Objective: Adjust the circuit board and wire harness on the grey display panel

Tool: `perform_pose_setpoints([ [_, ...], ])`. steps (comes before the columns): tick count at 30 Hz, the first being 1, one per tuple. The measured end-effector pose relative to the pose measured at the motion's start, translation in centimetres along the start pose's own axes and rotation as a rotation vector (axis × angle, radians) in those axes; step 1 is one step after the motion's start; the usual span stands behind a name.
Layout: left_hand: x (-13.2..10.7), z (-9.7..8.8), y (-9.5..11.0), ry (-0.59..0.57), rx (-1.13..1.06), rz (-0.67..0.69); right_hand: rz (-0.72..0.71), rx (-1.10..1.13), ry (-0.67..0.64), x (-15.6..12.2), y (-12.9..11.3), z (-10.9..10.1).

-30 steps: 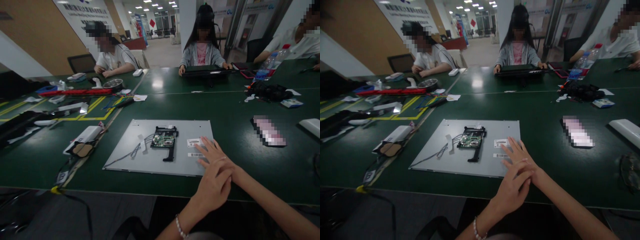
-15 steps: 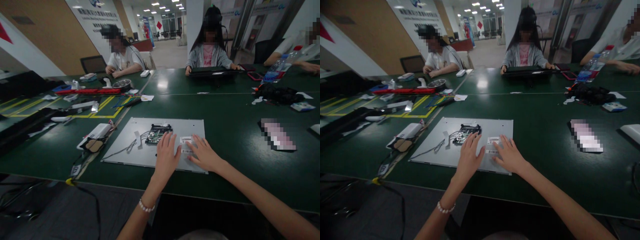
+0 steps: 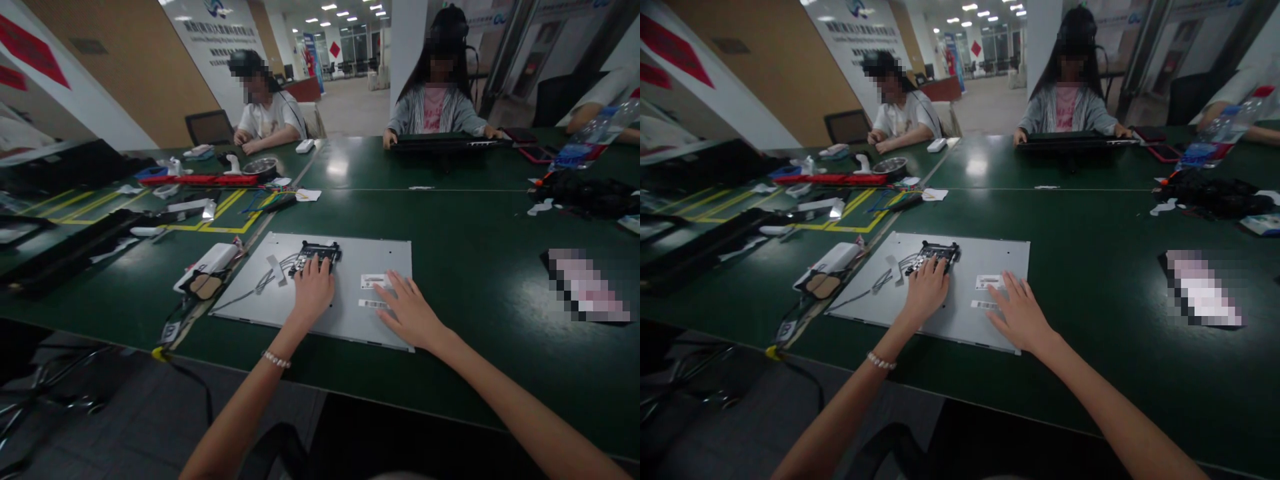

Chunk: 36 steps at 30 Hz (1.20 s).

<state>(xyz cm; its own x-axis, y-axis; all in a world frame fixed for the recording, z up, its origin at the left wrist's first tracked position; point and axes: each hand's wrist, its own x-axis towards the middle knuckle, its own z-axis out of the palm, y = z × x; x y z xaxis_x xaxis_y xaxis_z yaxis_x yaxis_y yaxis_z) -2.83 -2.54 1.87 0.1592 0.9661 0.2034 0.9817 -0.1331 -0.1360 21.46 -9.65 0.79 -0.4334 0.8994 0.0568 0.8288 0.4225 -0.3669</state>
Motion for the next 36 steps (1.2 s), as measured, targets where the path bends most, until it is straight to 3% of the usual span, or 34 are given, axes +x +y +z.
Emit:
perform_pose_setpoints([
  [8, 4.1, 1.0, -1.6, -0.029, 0.001, -0.117, 0.012, 0.018, -0.009, -0.1, -0.2, -0.5],
  [14, 4.3, 1.0, -1.6, -0.024, -0.017, -0.131, 0.024, 0.032, -0.032, -0.1, -0.1, -0.7],
  [18, 4.9, -0.1, -2.3, -0.007, -0.085, -0.113, 0.024, 0.038, -0.039, -0.2, 0.0, -0.7],
  [21, 6.9, -1.1, -3.4, 0.027, -0.138, -0.125, 0.020, 0.036, -0.039, -0.2, -0.1, -0.7],
  [23, 8.9, -1.3, -4.3, 0.045, -0.153, -0.062, 0.020, 0.029, -0.037, -0.2, -0.1, -0.7],
  [27, 12.5, -0.6, -5.7, -0.083, -0.100, 0.024, 0.018, 0.018, -0.035, -0.1, 0.0, -0.7],
  [30, 13.9, -0.1, -6.3, -0.133, -0.071, -0.013, 0.018, 0.018, -0.038, -0.1, 0.0, -0.7],
  [36, 15.6, 0.4, -6.0, -0.081, -0.071, -0.032, 0.019, 0.012, -0.033, 0.0, -0.2, -0.7],
])
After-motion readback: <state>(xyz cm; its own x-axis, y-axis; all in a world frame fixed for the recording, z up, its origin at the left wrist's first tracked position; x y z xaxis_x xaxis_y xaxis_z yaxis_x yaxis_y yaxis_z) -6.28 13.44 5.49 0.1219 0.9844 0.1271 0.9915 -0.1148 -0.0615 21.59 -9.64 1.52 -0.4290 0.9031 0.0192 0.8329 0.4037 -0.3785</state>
